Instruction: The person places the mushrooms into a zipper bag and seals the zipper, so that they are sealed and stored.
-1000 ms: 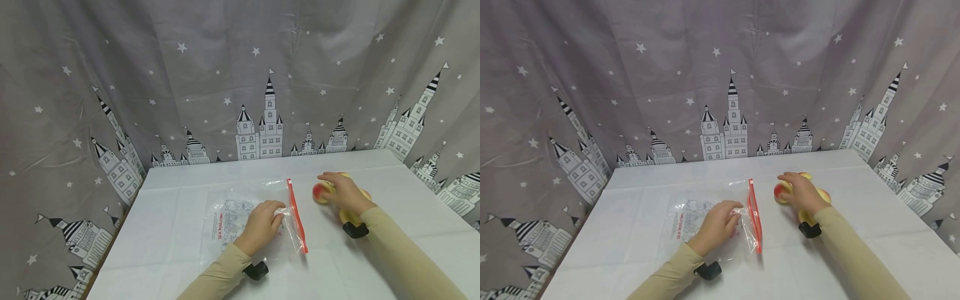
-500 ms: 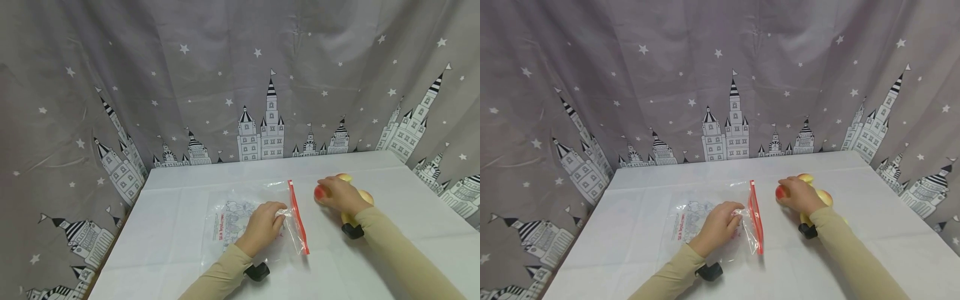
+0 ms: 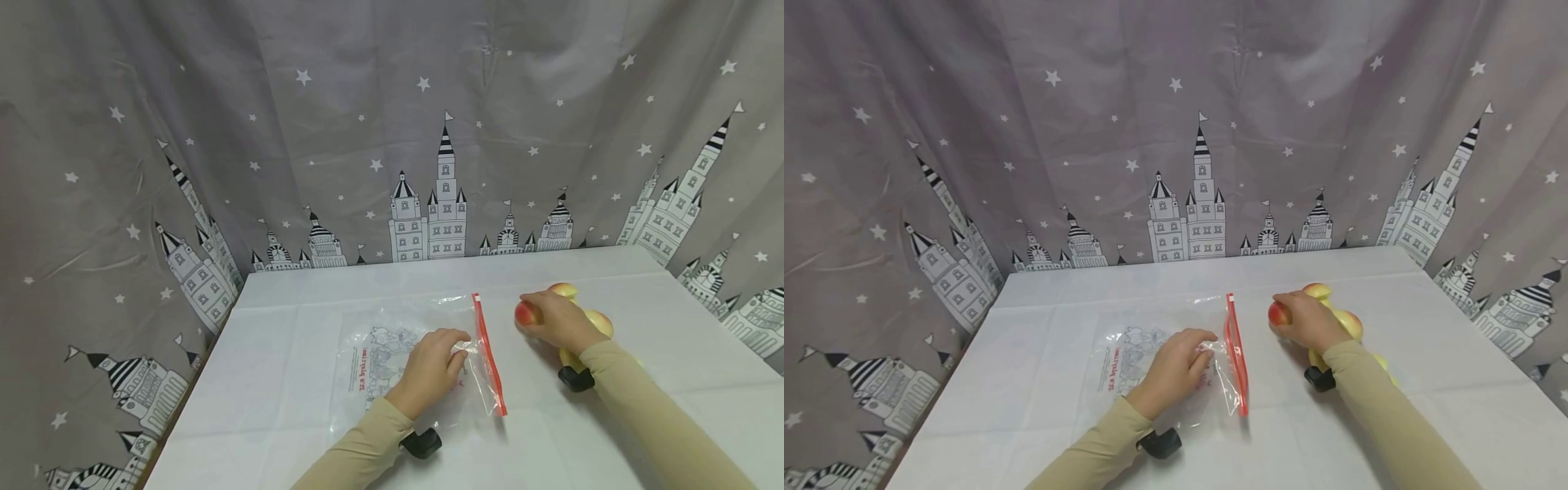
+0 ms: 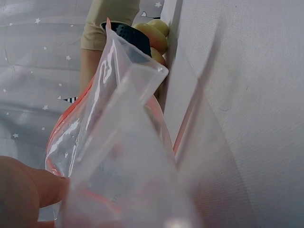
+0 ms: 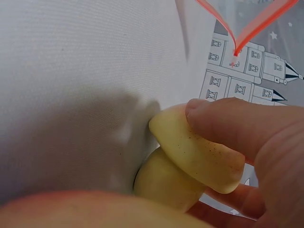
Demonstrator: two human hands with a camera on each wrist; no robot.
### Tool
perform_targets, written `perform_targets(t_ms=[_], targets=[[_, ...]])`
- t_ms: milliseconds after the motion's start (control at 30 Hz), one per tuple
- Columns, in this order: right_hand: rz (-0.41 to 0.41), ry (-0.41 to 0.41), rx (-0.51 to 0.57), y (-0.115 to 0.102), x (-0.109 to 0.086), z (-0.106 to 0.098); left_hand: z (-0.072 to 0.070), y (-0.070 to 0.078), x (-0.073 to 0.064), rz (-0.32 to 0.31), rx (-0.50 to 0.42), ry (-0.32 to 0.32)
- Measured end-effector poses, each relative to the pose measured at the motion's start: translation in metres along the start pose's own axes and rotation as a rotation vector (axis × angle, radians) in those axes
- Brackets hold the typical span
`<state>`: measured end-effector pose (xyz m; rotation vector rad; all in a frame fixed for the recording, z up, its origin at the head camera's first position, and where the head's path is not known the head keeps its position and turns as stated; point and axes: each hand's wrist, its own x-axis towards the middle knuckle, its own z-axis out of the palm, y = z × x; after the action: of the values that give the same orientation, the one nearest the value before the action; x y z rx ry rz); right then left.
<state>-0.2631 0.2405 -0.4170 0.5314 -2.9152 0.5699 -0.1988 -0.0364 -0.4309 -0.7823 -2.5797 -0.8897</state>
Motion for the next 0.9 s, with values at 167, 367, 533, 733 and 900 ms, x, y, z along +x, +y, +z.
perform_targets(t_ms=[167,367,533,733,900], targets=[[0.006,0.001,0.000,0.0006,-0.0010,0.0007,-0.0002,0.0004,0.0000,-0.002,-0.003,-0.002],[-0.002,0.008,0.003,0.0008,-0.0013,0.0010,-0.0001,0.0002,0.0003,0.001,0.003,-0.001],[-0.001,0.010,0.000,0.0020,-0.0015,0.0014,-0.0006,0.0011,0.0003,-0.007,-0.004,-0.011],[-0.005,0.013,-0.001,0.0023,-0.0021,0.0019,-0.0009,0.0021,0.0007,-0.015,-0.010,-0.018],[-0.007,0.014,-0.002,0.0019,-0.0029,0.0019,-0.0010,0.0021,0.0007,-0.017,-0.014,-0.020]])
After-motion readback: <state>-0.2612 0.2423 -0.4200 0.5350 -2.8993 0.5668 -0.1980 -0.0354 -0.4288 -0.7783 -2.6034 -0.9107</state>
